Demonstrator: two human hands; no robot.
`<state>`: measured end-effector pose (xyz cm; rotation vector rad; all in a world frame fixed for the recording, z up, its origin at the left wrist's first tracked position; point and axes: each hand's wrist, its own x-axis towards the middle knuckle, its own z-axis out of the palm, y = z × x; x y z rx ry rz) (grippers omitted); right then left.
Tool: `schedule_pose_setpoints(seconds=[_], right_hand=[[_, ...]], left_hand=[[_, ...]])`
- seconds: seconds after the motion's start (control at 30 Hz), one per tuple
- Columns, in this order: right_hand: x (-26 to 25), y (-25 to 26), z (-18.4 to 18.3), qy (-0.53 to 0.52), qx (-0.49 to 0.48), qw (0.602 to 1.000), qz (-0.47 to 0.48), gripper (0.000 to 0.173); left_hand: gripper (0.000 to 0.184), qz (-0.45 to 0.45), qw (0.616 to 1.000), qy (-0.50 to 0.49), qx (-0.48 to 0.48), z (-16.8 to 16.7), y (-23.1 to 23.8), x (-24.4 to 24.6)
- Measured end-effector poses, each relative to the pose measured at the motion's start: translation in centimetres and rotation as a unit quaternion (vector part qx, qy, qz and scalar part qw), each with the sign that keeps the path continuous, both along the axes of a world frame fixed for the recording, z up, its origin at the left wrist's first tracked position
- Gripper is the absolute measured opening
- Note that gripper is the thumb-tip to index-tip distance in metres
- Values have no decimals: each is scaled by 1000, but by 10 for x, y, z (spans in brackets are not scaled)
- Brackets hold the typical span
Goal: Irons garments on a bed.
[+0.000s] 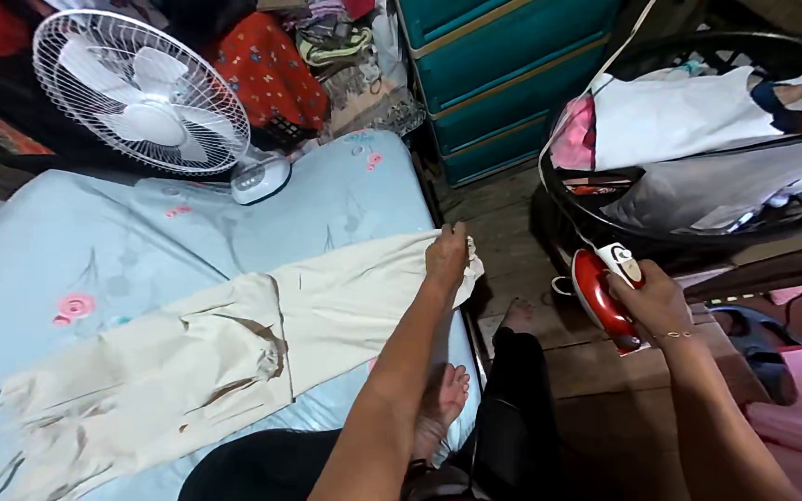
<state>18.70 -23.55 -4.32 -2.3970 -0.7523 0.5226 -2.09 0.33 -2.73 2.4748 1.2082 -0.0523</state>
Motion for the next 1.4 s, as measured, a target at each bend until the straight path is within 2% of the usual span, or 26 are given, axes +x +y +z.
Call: schedule_pose_setpoints(seconds=[0.07,0.13,0.2,0.27,0.33,0.37,0.4,0.43,0.5,0.57,0.63,0.73,0.8,0.9,1.0,1.1,1.17,1.3,1.4], right_hand=[[-1,0,1,-1,-3,1000,-5,51],[-2,-1,1,1,-5,1000,-9,52],[0,-3,0,-6,-10,1000,-8,53],[2,-5,1,-8,-14,1000,-4,54],[3,-4,3,-12,-15,1000,0,55],[2,-3,4,-13,-16,1000,0,54],[1,-1,6,-13,-20,1000,0,54],[0,1,8,-13,-20,1000,0,53],[-3,6,12,-12,-15,1000,3,52],[-8,12,17,-16,-6,1000,14,51],[-15,22,27,-21,8,999,28,51],[-28,39,41,-21,41,998,46,50],[-43,55,55,-10,65,996,60,49],[-72,82,73,13,80,992,102,46],[-108,108,86,40,55,984,165,46],[-145,133,91,58,7,973,225,49],[-167,149,88,58,-19,965,253,51],[-199,186,65,54,-73,961,261,55],[-210,220,53,54,-76,969,227,54]], left_hand=[[42,-2,998,-4,-55,-17,-2,-4],[50,-61,995,-2,-76,-23,-11,-9],[54,-85,993,-73,-42,-22,-27,-21],[58,-69,987,-142,30,-21,-43,-40],[65,-41,995,-78,36,-14,-49,-61],[59,-37,999,-14,-1,-10,-48,-68],[44,-47,998,22,-27,-10,-47,-72],[34,-65,997,21,-30,-11,-48,-73],[31,-120,992,-10,-44,-9,-51,-72],[33,-170,979,7,-110,-2,-52,-70],[34,-177,976,-15,-129,3,-44,-72],[34,-124,983,-96,-92,13,-36,-87],[31,-83,985,-150,-29,16,-35,-106],[29,-59,974,-199,89,2,-46,-150],[37,-42,970,-183,157,-21,-72,-204],[37,11,969,-162,185,-49,-85,-241],[31,31,968,-156,193,-54,-83,-249],[11,6,975,-167,146,-43,-76,-252],[8,-49,969,-197,143,-27,-72,-264]])
